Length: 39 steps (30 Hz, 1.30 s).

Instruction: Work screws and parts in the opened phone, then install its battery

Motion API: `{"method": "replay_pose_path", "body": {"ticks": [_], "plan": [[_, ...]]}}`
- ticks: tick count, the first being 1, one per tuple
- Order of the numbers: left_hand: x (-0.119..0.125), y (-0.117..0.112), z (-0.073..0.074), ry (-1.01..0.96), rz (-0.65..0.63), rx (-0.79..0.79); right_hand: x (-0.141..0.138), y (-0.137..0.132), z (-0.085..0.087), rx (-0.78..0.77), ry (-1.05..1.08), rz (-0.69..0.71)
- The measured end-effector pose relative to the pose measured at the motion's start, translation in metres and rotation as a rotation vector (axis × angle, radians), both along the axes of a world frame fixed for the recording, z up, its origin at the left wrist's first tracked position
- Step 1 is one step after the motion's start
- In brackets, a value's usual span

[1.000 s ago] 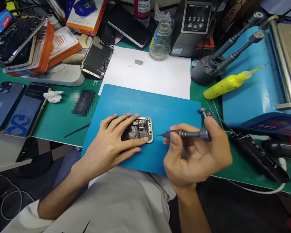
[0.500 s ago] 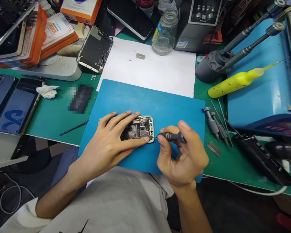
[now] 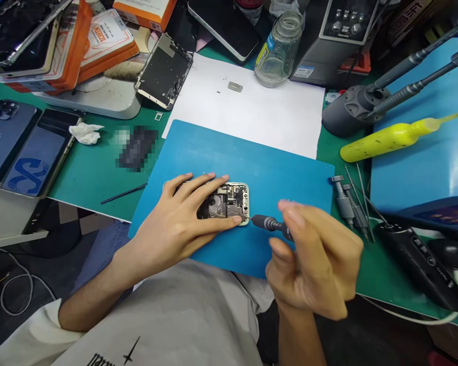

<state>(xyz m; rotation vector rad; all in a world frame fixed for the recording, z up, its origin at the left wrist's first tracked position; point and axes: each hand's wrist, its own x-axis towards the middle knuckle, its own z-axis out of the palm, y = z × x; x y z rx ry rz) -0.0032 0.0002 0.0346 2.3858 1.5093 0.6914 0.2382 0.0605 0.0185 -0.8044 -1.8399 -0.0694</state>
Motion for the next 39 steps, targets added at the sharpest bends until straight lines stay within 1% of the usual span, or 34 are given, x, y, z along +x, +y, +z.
{"method": "replay_pose_path", "body": {"ticks": [3, 7, 10, 15, 19, 23, 26, 28, 31, 33, 36, 39], "plan": [[0.000, 0.000, -0.001, -0.010, -0.002, 0.007, -0.004, 0.003, 0.002, 0.051, -0.009, 0.034], [-0.001, 0.000, -0.002, -0.015, -0.007, -0.002, -0.007, 0.006, 0.002, 0.076, -0.040, 0.068], [-0.001, -0.001, -0.002, -0.009, -0.007, -0.002, -0.007, 0.007, 0.001, 0.109, -0.017, 0.075], [-0.001, 0.000, -0.002, 0.004, -0.017, 0.007, -0.006, 0.001, 0.003, 0.037, -0.007, 0.067], [-0.002, 0.001, -0.002, 0.020, -0.035, 0.000, -0.008, -0.002, 0.003, 0.029, -0.003, 0.050], [-0.002, -0.001, 0.002, 0.033, -0.047, -0.013, -0.009, -0.002, 0.002, 0.017, -0.024, 0.077], [0.001, -0.004, 0.008, 0.052, -0.030, -0.032, -0.012, -0.002, 0.003, -0.055, -0.069, 0.143], [0.003, -0.007, 0.011, 0.083, 0.003, -0.044, -0.012, -0.002, 0.007, -0.102, -0.016, 0.150], [0.005, -0.010, 0.012, 0.121, 0.034, -0.056, -0.005, -0.001, 0.016, -0.123, 0.222, 0.035], [0.004, -0.009, 0.010, 0.126, 0.017, -0.050, 0.006, 0.001, 0.020, -0.194, 0.317, -0.045], [0.001, -0.003, 0.005, 0.127, -0.025, -0.015, 0.021, 0.003, 0.019, -0.388, 0.318, -0.098], [-0.001, 0.007, 0.001, 0.133, -0.063, 0.014, 0.028, 0.005, 0.011, -0.478, 0.334, -0.132]]}}
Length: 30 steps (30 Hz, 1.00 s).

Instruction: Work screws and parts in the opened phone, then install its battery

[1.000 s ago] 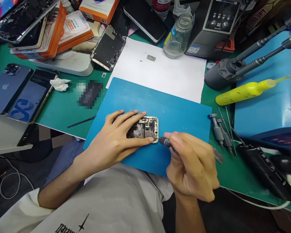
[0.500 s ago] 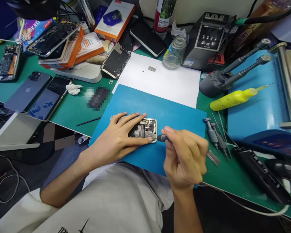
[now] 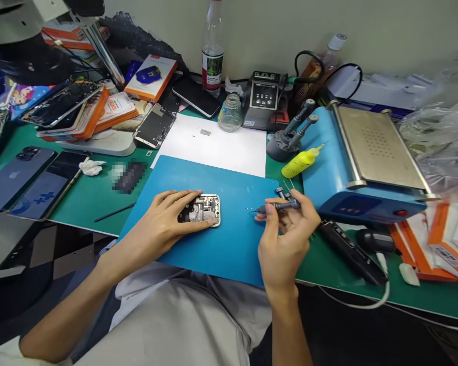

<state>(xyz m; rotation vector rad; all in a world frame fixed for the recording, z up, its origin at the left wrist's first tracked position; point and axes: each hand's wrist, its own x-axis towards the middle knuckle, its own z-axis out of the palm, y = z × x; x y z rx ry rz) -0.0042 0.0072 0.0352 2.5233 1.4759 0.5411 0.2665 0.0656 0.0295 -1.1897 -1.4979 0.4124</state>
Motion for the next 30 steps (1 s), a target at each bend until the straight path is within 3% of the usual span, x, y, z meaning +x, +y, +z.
{"method": "replay_pose_path", "body": {"ticks": [11, 16, 19, 25, 30], "plan": [[-0.003, 0.011, -0.008, -0.082, -0.029, 0.016, 0.002, 0.004, -0.010, -0.051, 0.036, 0.057], [-0.002, 0.009, -0.008, -0.223, -0.011, -0.018, 0.008, 0.007, -0.012, -0.037, 0.098, -0.020], [-0.001, 0.007, -0.001, -0.370, 0.014, -0.024, 0.007, 0.006, -0.003, -0.030, 0.190, -0.031], [0.007, 0.003, 0.020, -0.787, 0.127, -0.146, -0.029, -0.010, 0.024, -0.225, 0.403, 0.200], [0.016, 0.006, 0.019, -1.054, 0.127, -0.352, -0.069, -0.017, 0.025, -0.248, 0.497, 0.317]]}}
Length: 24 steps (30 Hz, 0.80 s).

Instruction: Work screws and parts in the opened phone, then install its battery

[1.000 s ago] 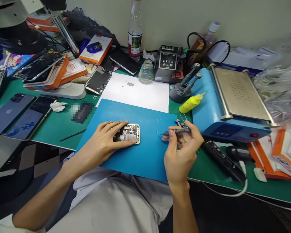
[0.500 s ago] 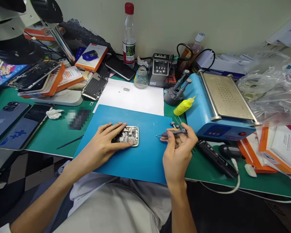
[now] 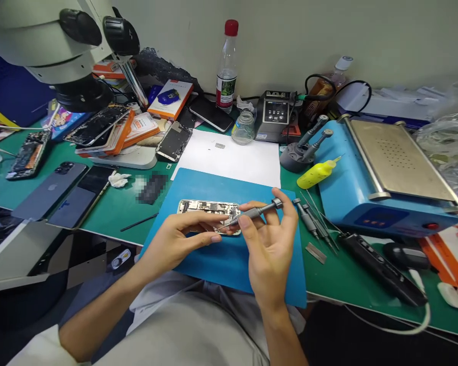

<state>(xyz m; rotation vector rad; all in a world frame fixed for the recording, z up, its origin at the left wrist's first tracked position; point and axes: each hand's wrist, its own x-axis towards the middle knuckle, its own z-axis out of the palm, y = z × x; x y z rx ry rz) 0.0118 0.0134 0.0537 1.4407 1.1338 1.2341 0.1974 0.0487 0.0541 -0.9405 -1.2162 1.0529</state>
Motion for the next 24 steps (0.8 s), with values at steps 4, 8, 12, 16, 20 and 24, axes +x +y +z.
{"method": "replay_pose_path", "body": {"ticks": [4, 8, 12, 16, 20, 24], "plan": [[0.000, -0.001, -0.005, -0.123, 0.065, -0.050, -0.011, 0.001, -0.005, 0.034, 0.046, -0.039], [0.000, -0.003, -0.008, -0.182, 0.106, -0.047, -0.013, 0.001, -0.009, 0.028, 0.052, -0.050], [0.000, -0.003, -0.010, -0.192, 0.129, -0.019, -0.014, 0.003, -0.011, 0.007, 0.065, -0.043], [0.000, -0.003, -0.013, -0.191, 0.109, -0.005, -0.013, 0.006, -0.013, -0.030, 0.079, -0.004], [-0.001, -0.004, -0.014, -0.179, 0.081, 0.000, -0.013, 0.005, -0.014, -0.033, 0.089, -0.013], [-0.001, -0.004, -0.014, -0.187, 0.061, 0.015, -0.014, 0.004, -0.016, 0.010, 0.088, -0.049]]}}
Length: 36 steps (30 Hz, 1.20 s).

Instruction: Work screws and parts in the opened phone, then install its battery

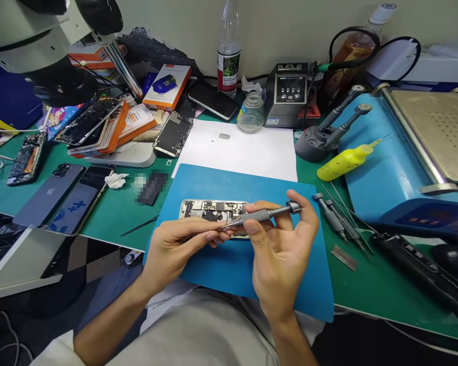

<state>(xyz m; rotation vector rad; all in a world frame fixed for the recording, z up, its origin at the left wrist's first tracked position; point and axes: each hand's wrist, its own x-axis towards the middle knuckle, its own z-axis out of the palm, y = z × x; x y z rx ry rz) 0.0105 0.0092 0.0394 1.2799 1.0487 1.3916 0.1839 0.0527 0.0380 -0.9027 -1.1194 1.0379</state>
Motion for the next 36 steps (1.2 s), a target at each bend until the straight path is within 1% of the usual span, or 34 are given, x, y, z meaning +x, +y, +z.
{"method": "replay_pose_path", "body": {"ticks": [6, 13, 22, 36], "plan": [[-0.0021, 0.0005, -0.0010, -0.031, -0.034, 0.001, 0.0001, 0.0009, -0.0024, -0.003, -0.015, 0.018], [-0.0033, -0.0001, 0.0006, -0.053, -0.035, 0.001, 0.0028, 0.0005, -0.0051, -0.040, -0.019, 0.044], [-0.0044, 0.0003, -0.0046, -0.058, -0.057, 0.043, 0.0017, -0.0043, 0.0031, -0.131, 0.035, 0.076], [-0.0055, -0.0019, -0.0053, -0.042, -0.072, 0.083, 0.0033, -0.0025, 0.0014, -0.190, 0.073, 0.089]]}}
